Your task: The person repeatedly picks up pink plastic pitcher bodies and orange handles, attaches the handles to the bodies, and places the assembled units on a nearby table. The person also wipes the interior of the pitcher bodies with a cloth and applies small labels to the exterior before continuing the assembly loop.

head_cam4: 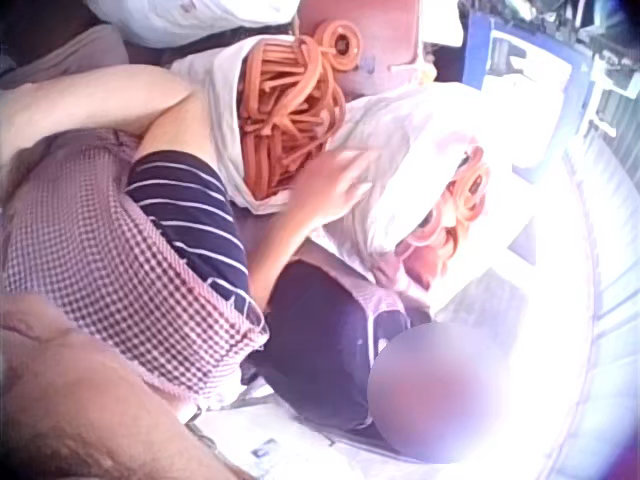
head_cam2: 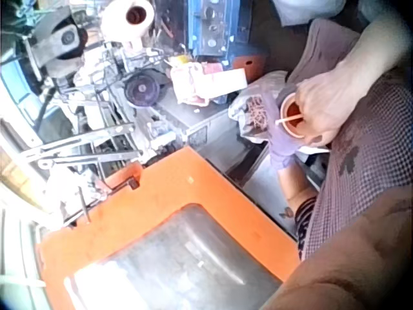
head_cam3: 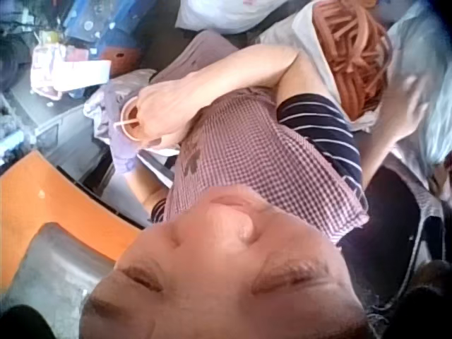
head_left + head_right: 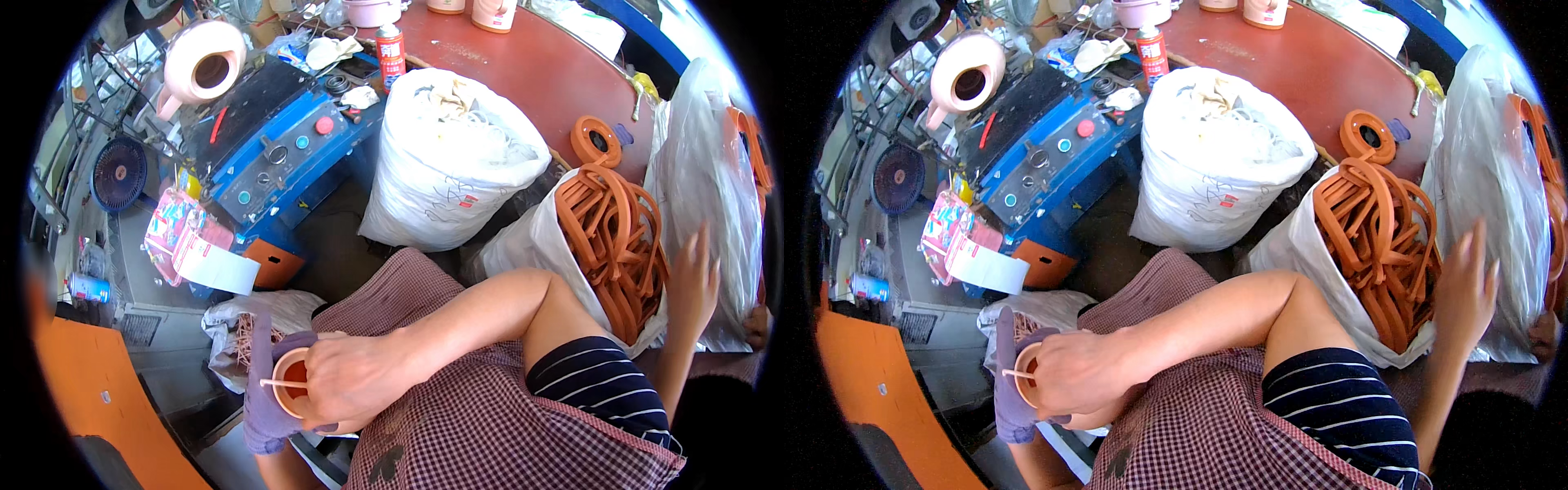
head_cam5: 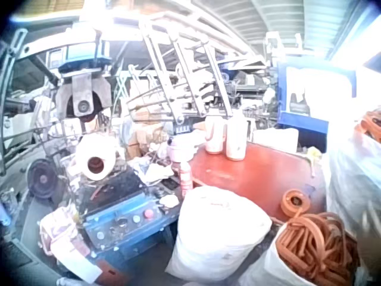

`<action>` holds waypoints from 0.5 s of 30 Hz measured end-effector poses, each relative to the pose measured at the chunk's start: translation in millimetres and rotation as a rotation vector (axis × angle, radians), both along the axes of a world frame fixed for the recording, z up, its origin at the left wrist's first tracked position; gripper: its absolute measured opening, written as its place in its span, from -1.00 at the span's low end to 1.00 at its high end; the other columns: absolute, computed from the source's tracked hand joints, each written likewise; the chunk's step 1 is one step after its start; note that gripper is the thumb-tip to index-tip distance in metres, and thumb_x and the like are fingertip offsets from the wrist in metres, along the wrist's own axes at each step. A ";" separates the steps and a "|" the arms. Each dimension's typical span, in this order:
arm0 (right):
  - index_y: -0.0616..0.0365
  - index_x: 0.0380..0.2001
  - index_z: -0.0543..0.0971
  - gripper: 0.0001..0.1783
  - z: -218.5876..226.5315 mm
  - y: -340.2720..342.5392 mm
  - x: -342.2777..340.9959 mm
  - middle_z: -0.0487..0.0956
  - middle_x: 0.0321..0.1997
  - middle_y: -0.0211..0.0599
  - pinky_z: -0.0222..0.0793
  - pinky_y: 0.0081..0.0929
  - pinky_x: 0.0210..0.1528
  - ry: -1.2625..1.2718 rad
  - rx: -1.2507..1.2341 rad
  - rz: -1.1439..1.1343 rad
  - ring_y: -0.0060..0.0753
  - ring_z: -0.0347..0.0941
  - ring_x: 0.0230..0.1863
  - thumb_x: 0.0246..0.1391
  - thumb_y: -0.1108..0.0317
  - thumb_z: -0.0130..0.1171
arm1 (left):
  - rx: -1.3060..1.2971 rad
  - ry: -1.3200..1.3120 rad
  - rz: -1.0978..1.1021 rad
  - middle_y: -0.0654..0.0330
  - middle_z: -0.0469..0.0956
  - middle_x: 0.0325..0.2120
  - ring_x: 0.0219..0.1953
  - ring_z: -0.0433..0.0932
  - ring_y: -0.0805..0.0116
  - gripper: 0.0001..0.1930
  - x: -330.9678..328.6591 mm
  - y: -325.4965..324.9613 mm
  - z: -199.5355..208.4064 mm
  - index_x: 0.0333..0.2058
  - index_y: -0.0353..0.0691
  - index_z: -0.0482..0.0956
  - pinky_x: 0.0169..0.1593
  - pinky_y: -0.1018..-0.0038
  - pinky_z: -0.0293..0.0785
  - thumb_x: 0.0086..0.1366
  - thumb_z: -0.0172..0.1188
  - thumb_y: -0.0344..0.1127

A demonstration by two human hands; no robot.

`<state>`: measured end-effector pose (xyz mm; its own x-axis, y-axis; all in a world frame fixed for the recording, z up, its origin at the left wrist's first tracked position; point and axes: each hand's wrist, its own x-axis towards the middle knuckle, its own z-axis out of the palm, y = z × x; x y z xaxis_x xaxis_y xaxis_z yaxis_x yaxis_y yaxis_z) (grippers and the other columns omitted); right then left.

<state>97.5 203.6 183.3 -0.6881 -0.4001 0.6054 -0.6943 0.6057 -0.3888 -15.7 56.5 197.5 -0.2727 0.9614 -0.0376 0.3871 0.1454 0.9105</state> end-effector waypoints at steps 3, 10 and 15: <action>0.19 -0.35 0.57 -0.81 -7.8 2.1 -13.3 0.52 -0.55 -0.24 0.42 -0.26 -0.12 0.079 -0.095 0.023 -0.30 0.52 -0.37 -0.01 0.30 0.16 | 0.041 0.007 0.104 0.12 0.50 -0.10 -0.02 0.50 0.29 0.10 2.0 -5.3 7.6 0.38 -0.24 -0.11 0.06 0.39 0.44 -0.08 0.41 -0.29; 0.18 -0.26 0.57 -0.79 -78.2 206.5 -43.6 0.51 -0.29 -0.15 0.41 -0.13 -0.16 0.479 -0.096 -0.933 -0.07 0.47 -0.22 -0.03 0.47 0.12 | 0.153 0.713 0.886 -0.13 0.14 0.29 0.25 0.26 0.04 0.14 -48.6 -118.9 14.7 0.35 -0.32 0.00 0.28 0.18 0.20 -0.10 0.46 0.04; 0.22 -0.33 0.64 -0.78 -194.7 369.3 6.3 0.48 -0.13 0.02 0.38 -0.13 0.02 -0.157 -0.063 -1.838 0.05 0.43 -0.03 -0.02 0.34 0.16 | 0.224 0.995 1.202 -0.11 0.16 0.28 0.26 0.25 0.01 -0.03 -37.9 -111.7 25.0 0.34 -0.31 0.04 0.30 0.18 0.17 0.02 0.41 -0.23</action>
